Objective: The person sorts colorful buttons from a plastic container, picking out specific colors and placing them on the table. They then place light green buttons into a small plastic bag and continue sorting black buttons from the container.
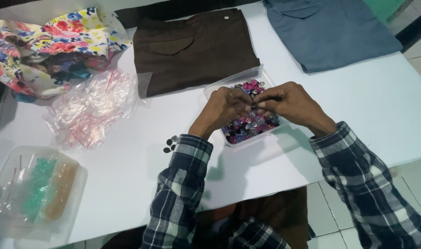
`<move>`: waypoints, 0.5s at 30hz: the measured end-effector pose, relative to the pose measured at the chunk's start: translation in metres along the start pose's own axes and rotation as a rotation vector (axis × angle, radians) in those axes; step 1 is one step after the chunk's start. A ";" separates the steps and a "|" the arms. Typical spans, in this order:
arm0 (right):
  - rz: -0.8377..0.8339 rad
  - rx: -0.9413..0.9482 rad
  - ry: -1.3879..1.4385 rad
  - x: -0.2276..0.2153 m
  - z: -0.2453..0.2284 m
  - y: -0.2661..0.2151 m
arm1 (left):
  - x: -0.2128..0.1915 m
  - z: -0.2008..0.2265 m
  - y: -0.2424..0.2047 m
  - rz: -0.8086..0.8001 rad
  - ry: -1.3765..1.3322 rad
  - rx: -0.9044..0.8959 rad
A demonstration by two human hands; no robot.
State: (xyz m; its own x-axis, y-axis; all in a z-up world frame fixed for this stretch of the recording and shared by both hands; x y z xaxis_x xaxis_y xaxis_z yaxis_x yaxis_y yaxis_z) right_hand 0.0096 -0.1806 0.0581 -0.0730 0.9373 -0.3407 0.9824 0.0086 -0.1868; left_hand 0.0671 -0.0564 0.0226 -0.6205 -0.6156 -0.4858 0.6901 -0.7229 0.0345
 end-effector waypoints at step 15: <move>0.044 -0.091 0.035 -0.006 -0.002 0.001 | 0.002 -0.003 0.003 -0.076 -0.111 -0.032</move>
State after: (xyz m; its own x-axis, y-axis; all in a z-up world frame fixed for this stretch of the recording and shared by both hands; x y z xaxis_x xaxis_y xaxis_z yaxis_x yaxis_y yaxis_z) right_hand 0.0109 -0.1854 0.0615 -0.0247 0.9490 -0.3143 0.9962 -0.0031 -0.0874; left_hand 0.0687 -0.0593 0.0191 -0.7073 -0.5919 -0.3864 0.6502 -0.7593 -0.0271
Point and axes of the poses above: each hand's wrist, its own y-axis towards the middle knuckle, its own x-axis out of the palm, z = x × y, the point moved 8 cm from there along y, towards the middle knuckle, and after that the axes turned 10 degrees about y, right-handed, at the moved point
